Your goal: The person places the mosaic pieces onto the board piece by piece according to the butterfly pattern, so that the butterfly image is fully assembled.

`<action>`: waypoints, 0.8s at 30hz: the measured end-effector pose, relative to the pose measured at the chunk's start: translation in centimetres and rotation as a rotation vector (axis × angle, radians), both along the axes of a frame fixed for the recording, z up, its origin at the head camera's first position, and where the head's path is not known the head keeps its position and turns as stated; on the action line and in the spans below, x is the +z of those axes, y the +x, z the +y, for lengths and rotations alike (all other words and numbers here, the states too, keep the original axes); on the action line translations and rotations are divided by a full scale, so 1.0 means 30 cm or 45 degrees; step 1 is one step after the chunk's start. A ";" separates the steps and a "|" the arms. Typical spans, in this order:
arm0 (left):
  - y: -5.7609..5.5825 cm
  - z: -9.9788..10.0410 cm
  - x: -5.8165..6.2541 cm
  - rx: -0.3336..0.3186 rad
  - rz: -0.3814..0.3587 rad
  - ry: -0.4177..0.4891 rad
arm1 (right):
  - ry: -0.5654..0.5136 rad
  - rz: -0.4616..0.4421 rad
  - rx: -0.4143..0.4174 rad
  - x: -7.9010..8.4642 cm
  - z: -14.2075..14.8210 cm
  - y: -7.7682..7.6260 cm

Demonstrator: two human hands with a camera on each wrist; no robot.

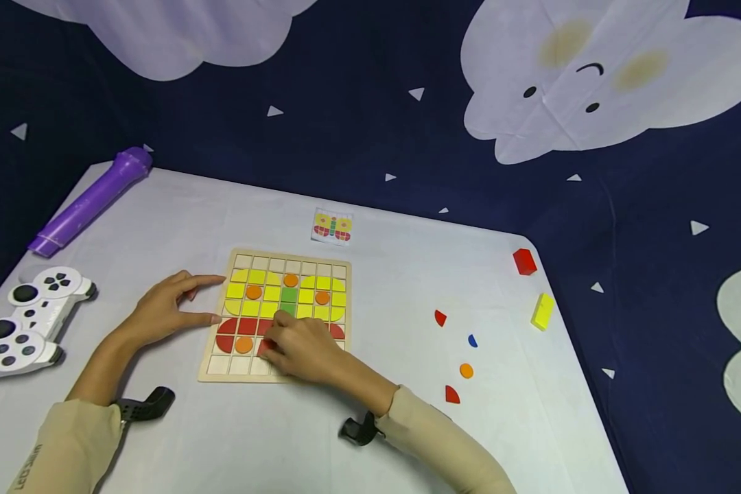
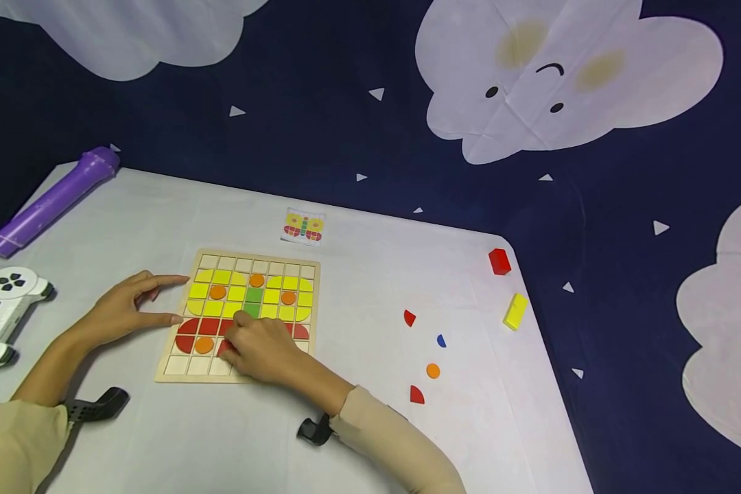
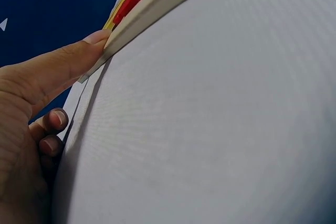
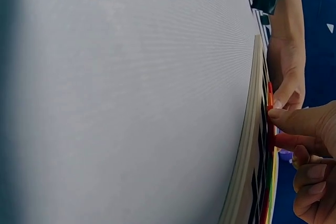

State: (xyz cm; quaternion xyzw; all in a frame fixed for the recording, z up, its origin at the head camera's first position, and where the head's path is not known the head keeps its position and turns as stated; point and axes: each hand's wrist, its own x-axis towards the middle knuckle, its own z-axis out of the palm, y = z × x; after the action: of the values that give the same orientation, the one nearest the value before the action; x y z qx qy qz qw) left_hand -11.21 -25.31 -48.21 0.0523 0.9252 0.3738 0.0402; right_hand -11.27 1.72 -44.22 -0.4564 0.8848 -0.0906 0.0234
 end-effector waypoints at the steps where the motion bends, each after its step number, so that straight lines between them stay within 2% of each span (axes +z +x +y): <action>1: -0.001 0.001 0.002 -0.001 0.001 0.001 | 0.002 0.005 0.002 0.000 0.000 -0.001; 10: -0.010 0.006 0.004 -0.010 0.043 -0.005 | -0.023 0.048 0.015 0.004 0.000 -0.007; 17: -0.004 -0.004 -0.008 -0.008 0.063 -0.016 | -0.003 0.009 0.023 0.003 0.005 -0.002; 24: 0.000 -0.003 -0.016 -0.002 0.051 -0.034 | -0.078 0.004 -0.017 0.032 0.100 0.014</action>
State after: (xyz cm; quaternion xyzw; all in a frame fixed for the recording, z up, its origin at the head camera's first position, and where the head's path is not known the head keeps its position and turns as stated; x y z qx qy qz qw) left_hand -11.19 -25.40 -48.70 0.0599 0.9306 0.3603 0.0226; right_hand -10.83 4.71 -43.26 -0.4513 0.8846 -0.1171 0.0075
